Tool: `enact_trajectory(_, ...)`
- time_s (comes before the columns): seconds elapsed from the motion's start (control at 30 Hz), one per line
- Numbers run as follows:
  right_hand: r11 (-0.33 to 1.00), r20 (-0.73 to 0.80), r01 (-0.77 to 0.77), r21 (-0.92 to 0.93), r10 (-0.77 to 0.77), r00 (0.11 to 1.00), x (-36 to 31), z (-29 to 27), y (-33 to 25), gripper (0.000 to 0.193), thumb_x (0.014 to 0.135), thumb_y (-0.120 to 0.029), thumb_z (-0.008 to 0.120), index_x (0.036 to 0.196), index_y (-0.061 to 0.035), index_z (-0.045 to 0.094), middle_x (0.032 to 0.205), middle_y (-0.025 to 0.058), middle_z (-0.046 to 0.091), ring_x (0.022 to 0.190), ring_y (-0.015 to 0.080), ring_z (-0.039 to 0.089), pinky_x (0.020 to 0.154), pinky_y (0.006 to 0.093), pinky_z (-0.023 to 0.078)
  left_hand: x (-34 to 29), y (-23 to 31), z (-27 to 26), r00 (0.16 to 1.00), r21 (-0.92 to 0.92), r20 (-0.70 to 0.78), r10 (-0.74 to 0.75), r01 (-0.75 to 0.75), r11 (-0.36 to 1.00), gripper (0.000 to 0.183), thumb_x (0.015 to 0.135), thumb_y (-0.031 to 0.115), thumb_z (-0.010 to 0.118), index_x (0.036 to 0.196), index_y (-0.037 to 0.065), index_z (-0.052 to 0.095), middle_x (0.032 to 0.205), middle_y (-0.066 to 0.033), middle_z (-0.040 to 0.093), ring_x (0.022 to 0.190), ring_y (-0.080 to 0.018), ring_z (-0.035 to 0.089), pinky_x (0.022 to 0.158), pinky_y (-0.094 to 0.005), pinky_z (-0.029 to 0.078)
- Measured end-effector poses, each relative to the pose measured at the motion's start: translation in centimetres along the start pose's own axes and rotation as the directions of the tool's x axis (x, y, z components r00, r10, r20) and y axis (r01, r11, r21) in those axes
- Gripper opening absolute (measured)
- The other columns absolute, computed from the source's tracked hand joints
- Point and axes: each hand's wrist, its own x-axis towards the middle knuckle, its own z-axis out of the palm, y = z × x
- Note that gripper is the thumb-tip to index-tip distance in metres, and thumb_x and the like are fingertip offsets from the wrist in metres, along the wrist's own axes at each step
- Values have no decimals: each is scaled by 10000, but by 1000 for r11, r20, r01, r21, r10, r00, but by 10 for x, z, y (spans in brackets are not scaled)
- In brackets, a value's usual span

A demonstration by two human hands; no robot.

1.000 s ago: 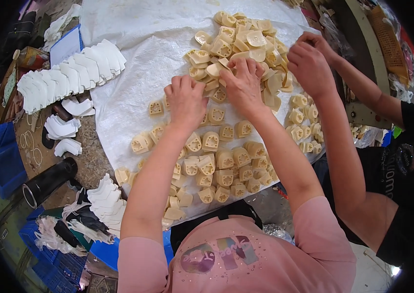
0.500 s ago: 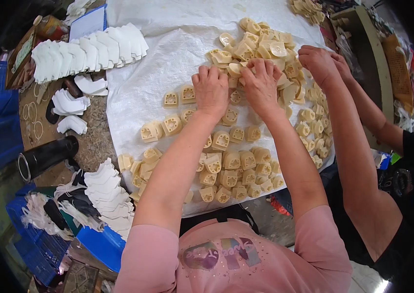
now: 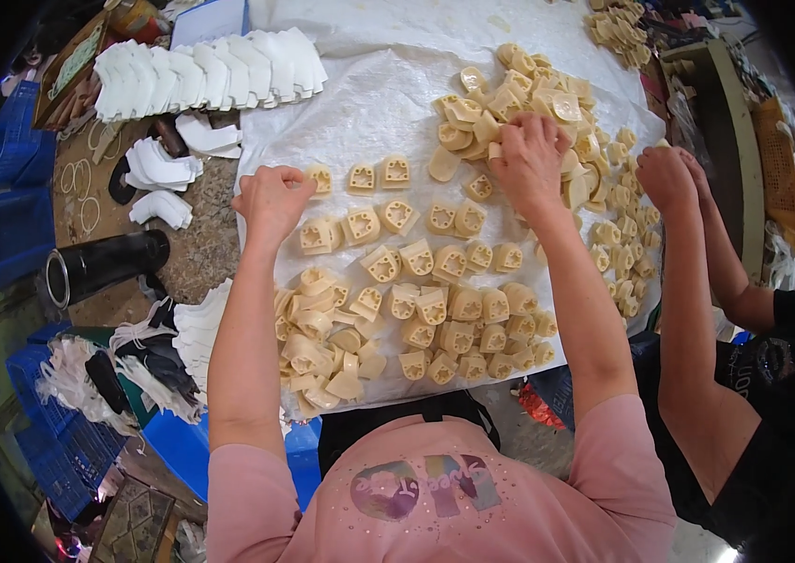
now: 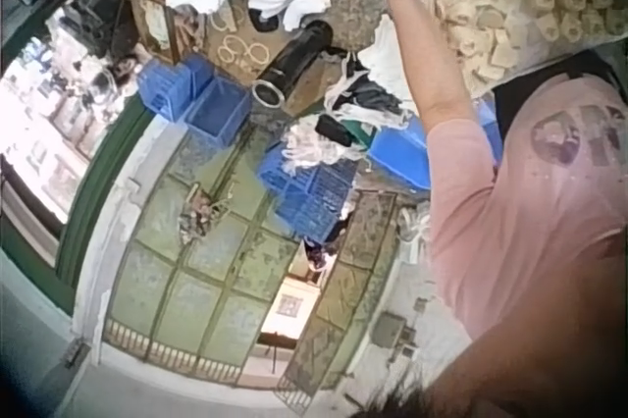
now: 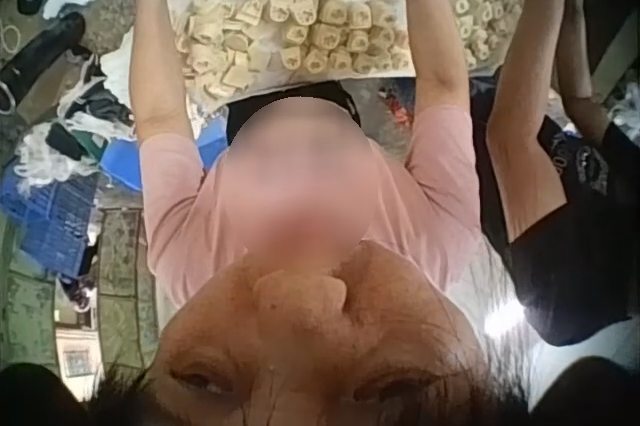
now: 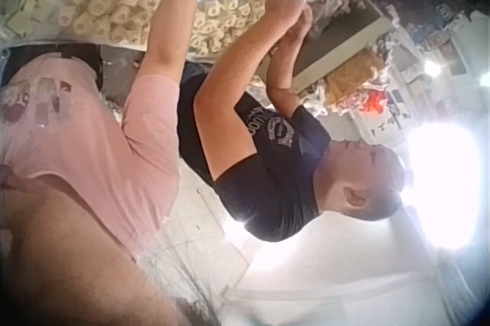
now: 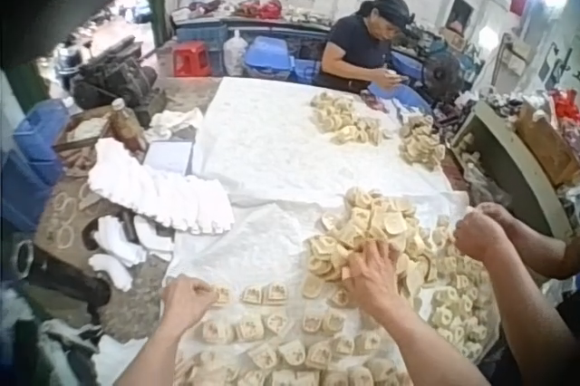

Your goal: Sorting and stacking yellow shoe components on a table covered with a white sheet.

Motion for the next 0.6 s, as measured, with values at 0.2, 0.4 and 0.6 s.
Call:
enact_trajectory(0.2,937,29,-195,289,196,980,11,-16,-34,238,708,-127,670,915,-26,610,1060,100,520,1063,292,439,927,409,321,-1,-16,17,994,34,-93,51,-48,998,164,715,277,705,769,125,736,937,-65,652,998,-283,506,848,-441,326)
enact_trajectory(0.4,507,419,-453,733,187,888,14,-11,-74,271,778,-163,628,953,43,618,920,145,600,851,247,552,783,368,442,-3,-17,20,957,252,-186,223,-173,952,273,698,247,741,928,115,678,916,-65,616,996,-257,483,831,-427,310)
enact_trajectory(0.6,171,711,-714,679,91,698,9,-8,-91,253,884,-136,540,1062,35,596,925,31,604,846,92,505,771,242,410,-21,-4,16,821,-54,-350,452,-499,865,365,649,219,769,986,148,646,990,-45,553,994,-255,471,843,-421,330)
